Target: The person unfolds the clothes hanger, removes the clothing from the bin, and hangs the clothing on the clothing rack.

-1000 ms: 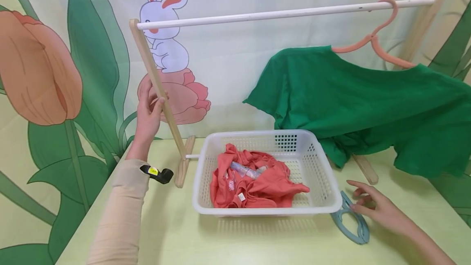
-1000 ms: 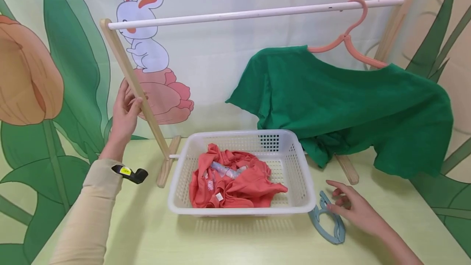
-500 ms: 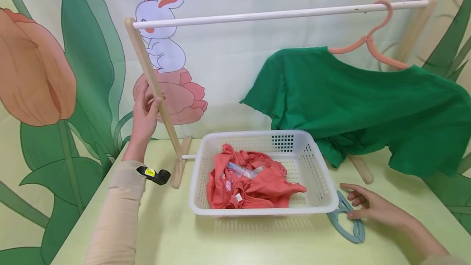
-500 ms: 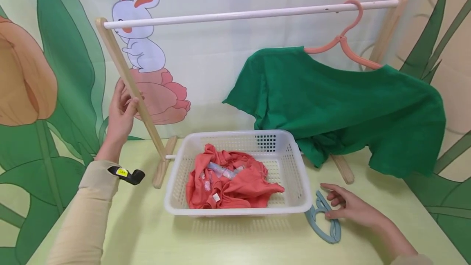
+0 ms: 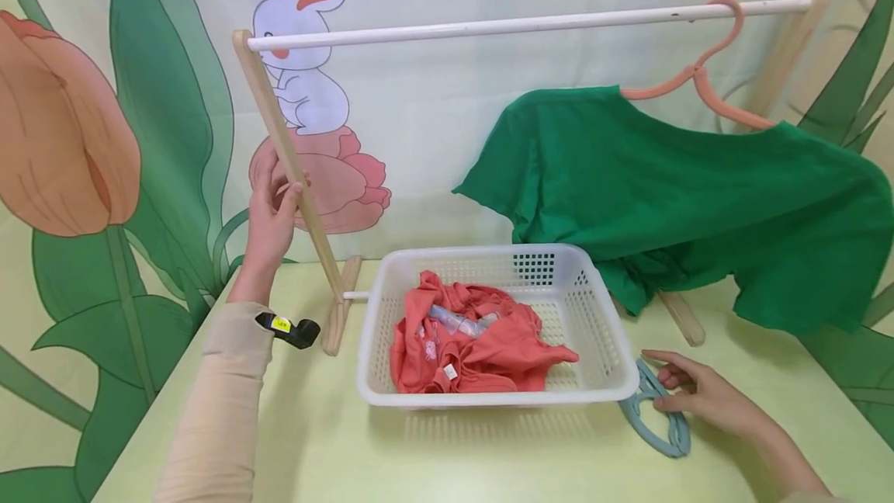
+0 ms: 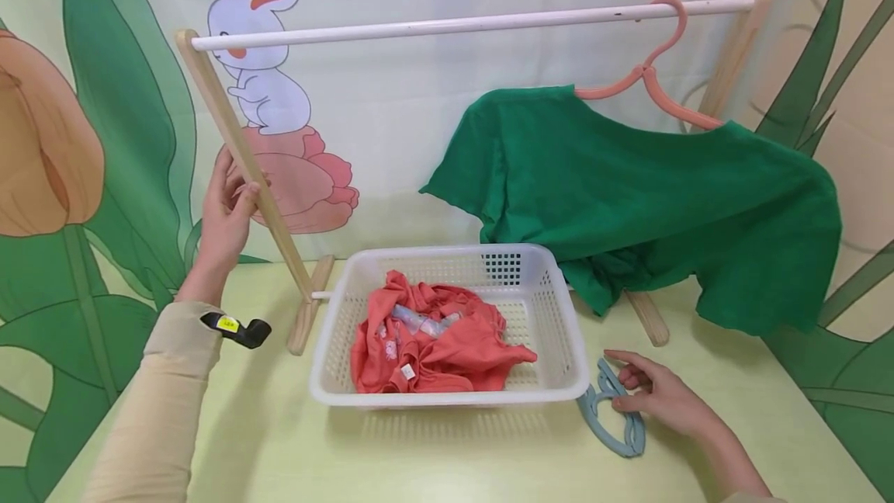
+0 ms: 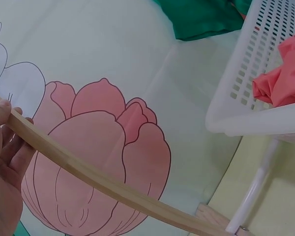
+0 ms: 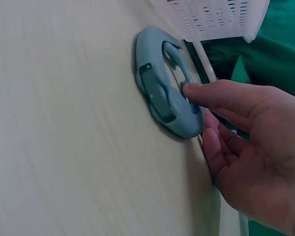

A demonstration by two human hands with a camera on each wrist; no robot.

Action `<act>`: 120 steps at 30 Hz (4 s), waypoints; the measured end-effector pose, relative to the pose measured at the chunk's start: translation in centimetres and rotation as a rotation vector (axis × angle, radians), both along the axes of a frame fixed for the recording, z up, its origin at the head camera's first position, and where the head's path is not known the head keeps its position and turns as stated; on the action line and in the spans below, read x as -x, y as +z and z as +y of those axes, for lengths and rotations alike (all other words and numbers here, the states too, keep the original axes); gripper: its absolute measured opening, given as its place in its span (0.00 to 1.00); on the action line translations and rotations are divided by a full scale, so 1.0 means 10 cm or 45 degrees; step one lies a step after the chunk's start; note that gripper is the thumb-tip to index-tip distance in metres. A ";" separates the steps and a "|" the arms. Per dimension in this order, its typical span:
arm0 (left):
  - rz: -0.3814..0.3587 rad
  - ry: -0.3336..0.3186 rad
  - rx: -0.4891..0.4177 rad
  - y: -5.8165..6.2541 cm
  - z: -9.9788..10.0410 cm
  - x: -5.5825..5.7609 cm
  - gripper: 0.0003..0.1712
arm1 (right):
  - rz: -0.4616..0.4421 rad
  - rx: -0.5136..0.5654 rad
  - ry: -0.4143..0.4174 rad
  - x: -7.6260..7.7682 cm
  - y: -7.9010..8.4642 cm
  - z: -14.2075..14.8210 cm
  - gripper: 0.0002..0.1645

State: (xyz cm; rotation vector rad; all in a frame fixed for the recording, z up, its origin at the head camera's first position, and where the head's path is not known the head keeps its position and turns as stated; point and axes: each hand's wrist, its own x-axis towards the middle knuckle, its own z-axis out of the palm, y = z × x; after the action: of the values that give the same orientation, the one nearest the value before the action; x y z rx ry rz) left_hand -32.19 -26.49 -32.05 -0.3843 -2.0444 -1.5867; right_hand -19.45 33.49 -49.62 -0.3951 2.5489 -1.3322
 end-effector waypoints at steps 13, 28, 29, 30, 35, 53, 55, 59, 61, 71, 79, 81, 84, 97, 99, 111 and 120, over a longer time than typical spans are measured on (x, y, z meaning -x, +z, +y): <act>0.013 0.039 -0.011 -0.05 0.03 0.11 0.34 | -0.009 -0.100 -0.097 -0.08 0.01 -0.01 0.40; -0.013 0.025 0.005 0.05 0.05 -0.06 0.35 | 0.112 -0.391 -0.251 -0.20 0.29 0.02 0.36; -0.010 0.028 0.005 0.03 0.03 -0.04 0.35 | 0.097 -0.392 -0.246 -0.21 0.32 0.03 0.37; -0.007 0.028 0.001 0.03 0.02 -0.03 0.35 | 0.078 -0.394 -0.248 -0.22 0.35 0.05 0.38; 0.028 0.036 0.001 0.10 0.03 -0.07 0.35 | 0.092 -0.418 -0.320 -0.25 0.50 0.07 0.41; -0.009 0.060 0.012 0.10 0.10 -0.14 0.34 | 0.644 -0.137 -1.212 -0.74 1.37 -0.78 0.31; -0.012 0.062 0.011 0.10 0.11 -0.14 0.35 | 0.645 -0.034 -1.198 -0.77 1.41 -0.91 0.29; 0.009 0.048 0.007 0.08 0.10 -0.13 0.34 | 0.604 0.135 -1.154 -0.79 1.46 -1.19 0.28; 0.033 0.041 0.002 0.09 0.10 -0.12 0.34 | 0.591 0.200 -1.102 -0.78 1.45 -1.32 0.28; -0.030 0.029 0.004 0.05 0.14 -0.15 0.34 | 0.220 0.346 -0.923 -0.78 1.33 -1.74 0.27; 0.029 0.031 -0.001 -0.01 0.10 -0.06 0.33 | 0.218 0.507 -0.811 -0.74 1.30 -2.00 0.25; 0.035 0.040 0.003 -0.03 0.07 0.00 0.33 | 0.228 0.539 -0.783 -0.72 1.31 -2.05 0.25; 0.027 0.049 0.008 -0.06 0.02 0.06 0.34 | 0.248 0.569 -0.764 -0.69 1.33 -2.12 0.23; -0.086 0.450 -0.138 0.04 0.33 -0.50 0.38 | 0.274 0.623 -0.695 -0.64 1.39 -2.20 0.21; 0.001 0.524 -0.133 -0.04 0.49 -0.65 0.35 | 0.274 0.629 -0.696 -0.64 1.40 -2.19 0.20; -0.219 -0.213 0.057 -0.37 1.48 -1.60 0.23 | 0.239 0.724 -0.622 -0.64 1.48 -2.26 0.19; -0.358 -0.420 -0.043 -0.38 1.72 -1.71 0.20 | 0.227 0.742 -0.552 -0.61 1.44 -2.32 0.20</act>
State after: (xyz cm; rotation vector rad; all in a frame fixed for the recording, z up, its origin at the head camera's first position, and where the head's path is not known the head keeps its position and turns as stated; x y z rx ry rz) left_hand -15.08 -9.32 -35.84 -0.5344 -2.2473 -1.9635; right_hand -13.34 10.31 -35.21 -0.0497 2.4208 -2.3034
